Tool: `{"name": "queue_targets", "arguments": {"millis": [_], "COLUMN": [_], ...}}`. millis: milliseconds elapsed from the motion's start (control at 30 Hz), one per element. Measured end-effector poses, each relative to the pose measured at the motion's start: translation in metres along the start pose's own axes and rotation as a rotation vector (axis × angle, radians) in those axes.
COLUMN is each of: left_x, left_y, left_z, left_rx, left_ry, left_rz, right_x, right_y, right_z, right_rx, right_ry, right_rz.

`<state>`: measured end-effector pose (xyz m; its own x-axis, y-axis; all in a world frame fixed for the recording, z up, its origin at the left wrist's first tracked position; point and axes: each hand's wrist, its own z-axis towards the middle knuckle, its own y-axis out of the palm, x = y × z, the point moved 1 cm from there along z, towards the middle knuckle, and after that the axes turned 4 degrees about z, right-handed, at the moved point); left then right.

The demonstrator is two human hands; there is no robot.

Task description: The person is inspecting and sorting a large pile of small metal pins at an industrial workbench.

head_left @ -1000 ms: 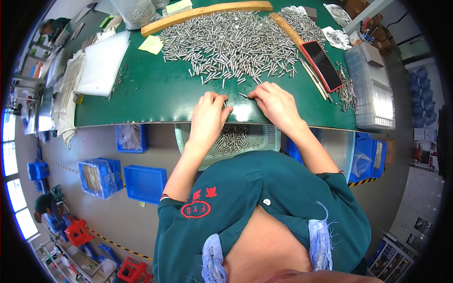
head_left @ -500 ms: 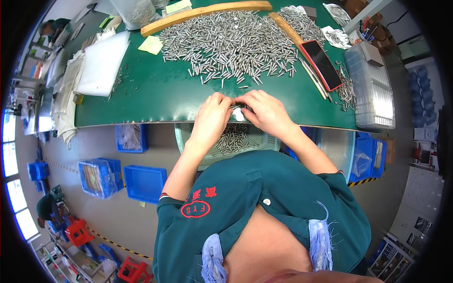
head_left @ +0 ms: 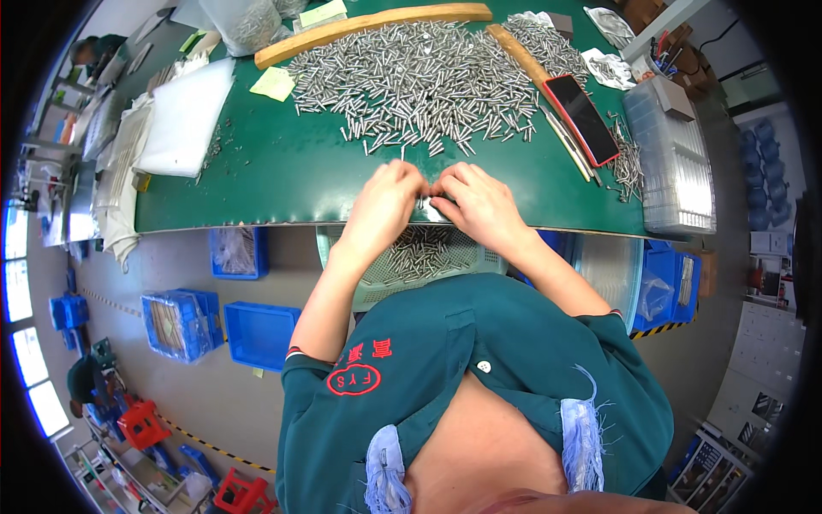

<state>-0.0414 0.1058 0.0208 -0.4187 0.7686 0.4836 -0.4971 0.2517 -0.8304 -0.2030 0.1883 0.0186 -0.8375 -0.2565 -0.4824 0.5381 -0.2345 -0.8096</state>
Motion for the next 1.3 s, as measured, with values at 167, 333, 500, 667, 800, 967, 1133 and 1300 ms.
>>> {"name": "queue_targets", "arguments": {"millis": [167, 333, 500, 667, 800, 967, 1133, 1300], "left_x": [-0.014, -0.013, 0.005, -0.022, -0.019, 0.005, 0.021, 0.012], "left_y": [-0.003, -0.004, -0.012, 0.001, 0.003, 0.009, 0.010, 0.005], "left_z": [0.021, 0.010, -0.002, 0.023, 0.022, 0.001, -0.011, -0.005], "left_rx": [0.120, 0.056, -0.035, 0.190, 0.184, 0.112, 0.057, 0.154], "left_ry": [-0.216, -0.206, -0.225, -0.275, -0.296, -0.257, -0.225, -0.280], "left_rz": [0.186, 0.256, 0.173, 0.269, 0.294, 0.229, 0.155, 0.070], "right_x": [0.000, 0.001, -0.005, -0.008, -0.001, 0.000, 0.001, -0.001], "right_y": [0.000, -0.002, -0.004, 0.003, 0.003, -0.005, -0.006, -0.008], "right_z": [0.003, 0.002, 0.002, 0.005, 0.002, 0.000, -0.002, -0.003], "right_rx": [-0.014, -0.075, -0.052, -0.058, -0.044, -0.013, -0.031, -0.035], "right_ry": [-0.037, -0.042, 0.021, -0.042, 0.001, 0.053, 0.069, 0.067], "right_rz": [0.088, 0.103, 0.153, 0.069, 0.040, 0.066, 0.031, 0.044]}}
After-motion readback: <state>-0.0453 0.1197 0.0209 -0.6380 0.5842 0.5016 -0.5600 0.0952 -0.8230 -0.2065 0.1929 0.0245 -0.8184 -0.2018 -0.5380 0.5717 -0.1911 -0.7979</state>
